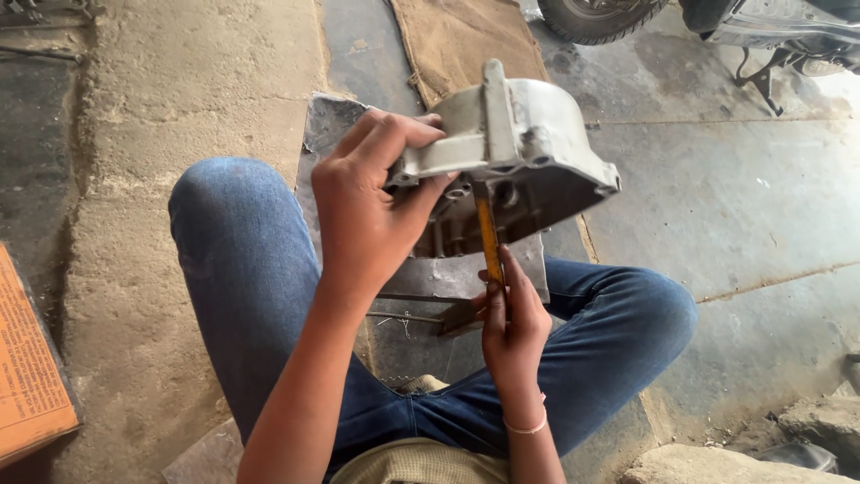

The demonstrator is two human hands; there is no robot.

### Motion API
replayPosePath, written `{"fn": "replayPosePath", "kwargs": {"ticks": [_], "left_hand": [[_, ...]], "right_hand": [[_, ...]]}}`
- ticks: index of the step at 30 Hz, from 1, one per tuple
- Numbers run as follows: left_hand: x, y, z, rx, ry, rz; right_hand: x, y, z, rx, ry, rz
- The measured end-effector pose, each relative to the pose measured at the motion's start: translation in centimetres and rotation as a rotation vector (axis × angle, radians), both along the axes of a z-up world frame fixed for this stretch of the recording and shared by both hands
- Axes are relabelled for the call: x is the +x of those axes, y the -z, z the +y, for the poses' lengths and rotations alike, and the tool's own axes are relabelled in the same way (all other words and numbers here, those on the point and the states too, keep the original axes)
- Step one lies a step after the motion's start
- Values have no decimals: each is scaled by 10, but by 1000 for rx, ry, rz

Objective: The person uses a hacksaw blade to scrape and clean the interior surfaces and edges of a metal engine casing, turning it repeatedly to reach different sections.

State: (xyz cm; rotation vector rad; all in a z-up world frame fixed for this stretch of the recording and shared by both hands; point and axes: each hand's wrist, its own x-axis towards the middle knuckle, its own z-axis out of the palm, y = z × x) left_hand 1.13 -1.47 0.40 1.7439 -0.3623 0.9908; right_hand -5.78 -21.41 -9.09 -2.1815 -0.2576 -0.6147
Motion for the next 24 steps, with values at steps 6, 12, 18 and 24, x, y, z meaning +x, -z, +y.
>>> {"fn": "replayPosePath", "kwargs": {"ticks": [6, 12, 18, 24], "left_hand": [[-2, 0, -13, 28, 68, 3], [-19, -3, -32, 32, 69, 17], [-24, -11, -37, 62, 94, 34], [-21, -5, -41, 100, 65, 18]], "right_hand": [[-7, -5, -1, -147, 55, -132], [-12, -8, 0, -158, 136, -121], [-14, -14, 0, -115, 181, -41], [-16, -16, -1, -131, 144, -112]]}}
